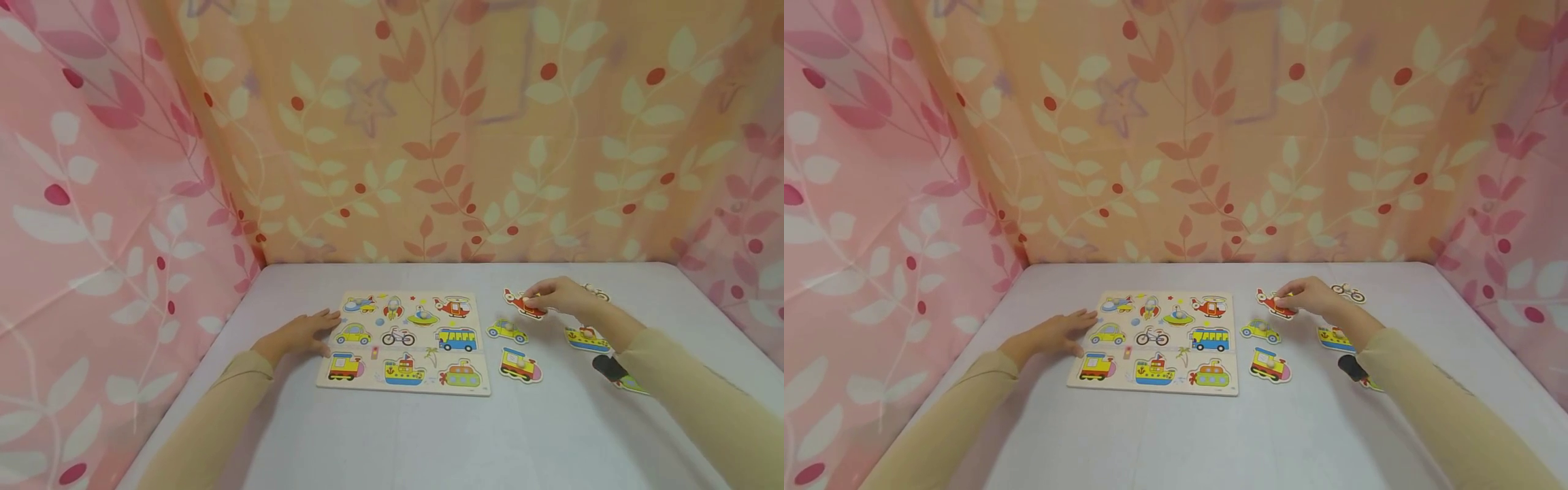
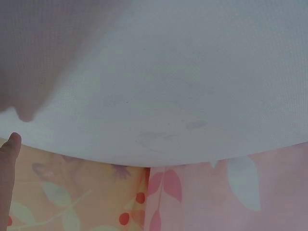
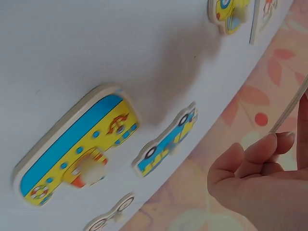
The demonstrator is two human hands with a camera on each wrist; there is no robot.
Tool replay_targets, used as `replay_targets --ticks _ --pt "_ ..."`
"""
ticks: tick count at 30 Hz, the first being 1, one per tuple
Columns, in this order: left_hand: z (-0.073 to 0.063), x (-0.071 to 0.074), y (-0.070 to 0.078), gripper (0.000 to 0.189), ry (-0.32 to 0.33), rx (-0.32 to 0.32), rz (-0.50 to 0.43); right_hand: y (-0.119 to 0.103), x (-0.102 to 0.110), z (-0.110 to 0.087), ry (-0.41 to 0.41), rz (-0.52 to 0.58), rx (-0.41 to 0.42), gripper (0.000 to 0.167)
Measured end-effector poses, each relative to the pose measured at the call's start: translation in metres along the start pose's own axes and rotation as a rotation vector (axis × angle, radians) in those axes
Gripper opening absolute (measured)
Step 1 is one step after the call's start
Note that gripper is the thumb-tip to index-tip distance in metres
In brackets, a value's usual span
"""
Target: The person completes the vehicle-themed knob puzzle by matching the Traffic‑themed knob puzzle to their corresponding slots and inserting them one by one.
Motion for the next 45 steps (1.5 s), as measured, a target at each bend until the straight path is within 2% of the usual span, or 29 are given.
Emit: replay_targets --ticks 3,10,17,22,36,42,45 --pt "0.000 -0.001 -0.002 0.081 -0.001 0.008 -0.015 -0.008 -0.006 0.009 -0.007 -0.009 0.013 0.044" --pt "0.000 -0.001 -0.002 0.081 0.012 -0.018 -0.012 -0.021 -0.018 0.029 -0.023 -0.004 0.043 0.039" --pt "-0.001 -0.002 -0.005 0.081 0.005 0.030 -0.050 -0.034 -0.027 0.040 -0.034 -0.005 0.059 0.034" --pt "0.000 -0.002 -0.003 0.081 0.007 0.008 -0.043 -0.042 -0.036 0.050 -0.049 -0.007 0.069 0.030" --pt "0.001 -0.001 -0.003 0.083 0.004 0.015 -0.011 -0.054 -0.052 0.076 -0.040 -0.004 0.032 0.027" --pt "-0.001 -0.002 -0.003 0.081 -0.004 0.022 -0.043 -0.051 -0.063 0.091 -0.057 0.001 -0.021 0.024" --pt "-0.002 -0.002 -0.004 0.081 -0.004 0.034 -0.057 -0.051 -0.066 0.098 -0.058 0.003 -0.020 0.023"
Point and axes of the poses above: each hand's wrist, its own z-axis towards the middle knuckle, its own x-axis out of the back of the hand, y = z × x, the point moved 8 cm from there along z, towards the middle knuckle, and after that the axes turned 14 degrees about -y, right-handed, at the moved point
